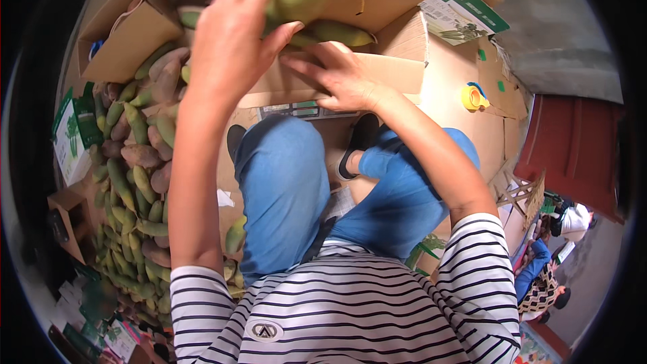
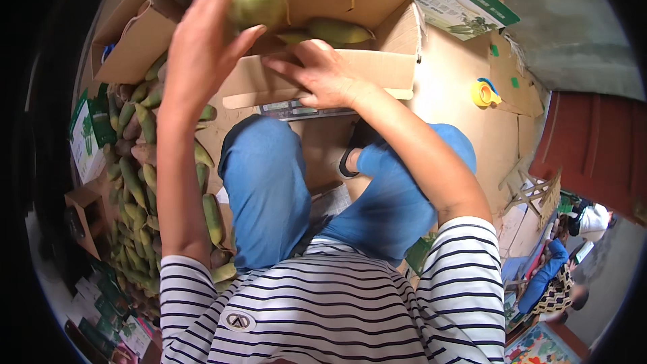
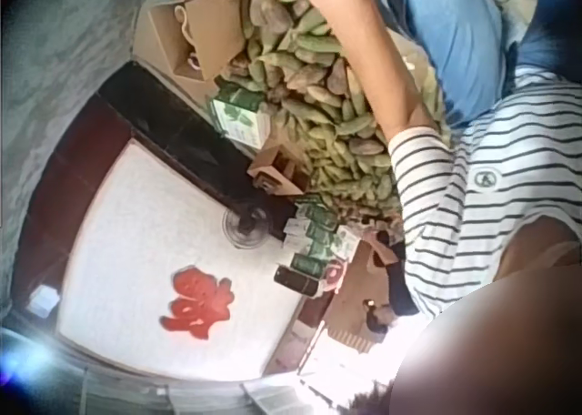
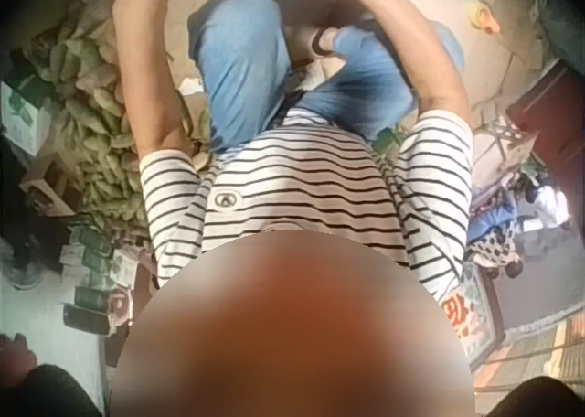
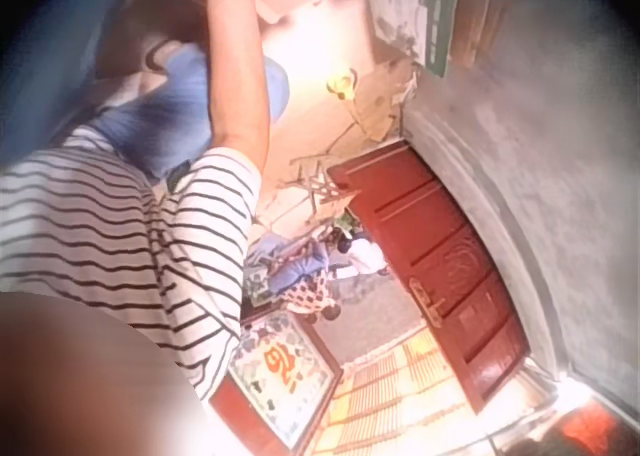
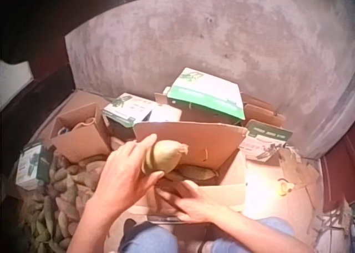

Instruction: Sort and pack papayas into cardboard boxes while weighing them on a digital scale.

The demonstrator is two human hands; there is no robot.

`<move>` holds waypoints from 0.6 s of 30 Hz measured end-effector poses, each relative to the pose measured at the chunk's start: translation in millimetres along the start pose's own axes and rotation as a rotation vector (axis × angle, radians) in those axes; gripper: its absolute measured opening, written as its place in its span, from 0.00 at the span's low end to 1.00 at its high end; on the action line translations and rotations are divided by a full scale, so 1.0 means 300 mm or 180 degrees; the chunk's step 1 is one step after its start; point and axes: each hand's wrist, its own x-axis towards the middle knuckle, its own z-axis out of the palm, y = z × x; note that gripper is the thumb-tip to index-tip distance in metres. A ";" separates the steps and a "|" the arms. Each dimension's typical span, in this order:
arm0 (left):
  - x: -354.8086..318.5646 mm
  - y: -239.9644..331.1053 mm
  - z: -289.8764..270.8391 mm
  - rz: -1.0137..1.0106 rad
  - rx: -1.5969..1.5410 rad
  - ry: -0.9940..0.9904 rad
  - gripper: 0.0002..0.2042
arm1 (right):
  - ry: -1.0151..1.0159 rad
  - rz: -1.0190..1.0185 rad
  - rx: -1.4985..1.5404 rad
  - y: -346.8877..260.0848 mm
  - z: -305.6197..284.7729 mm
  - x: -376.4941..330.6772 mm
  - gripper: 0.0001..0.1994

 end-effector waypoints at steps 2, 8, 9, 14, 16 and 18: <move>-0.060 -0.028 0.023 0.0009 0.0042 0.0155 0.24 | 0.0104 -0.0014 -0.0068 0.006 0.025 0.007 0.42; -0.712 -0.303 -0.014 -0.2155 -0.0412 -0.0150 0.19 | 0.0078 0.0205 -0.0393 0.032 -0.021 -0.008 0.44; -0.905 -0.354 -0.011 -0.2167 -0.0037 -0.0408 0.18 | 0.0018 0.0199 -0.0369 0.025 -0.026 -0.002 0.45; -1.592 -0.312 -0.057 -0.3696 0.1172 -0.2533 0.20 | -0.0133 0.0264 -0.0257 0.007 -0.020 0.006 0.44; -1.760 -0.280 -0.044 -0.4091 0.0967 -0.2433 0.21 | -0.0149 0.0236 -0.0219 -0.004 -0.021 0.013 0.45; -1.905 -0.268 0.003 -0.4465 0.0720 -0.2314 0.21 | -0.0180 0.0219 -0.0213 -0.010 -0.026 0.015 0.45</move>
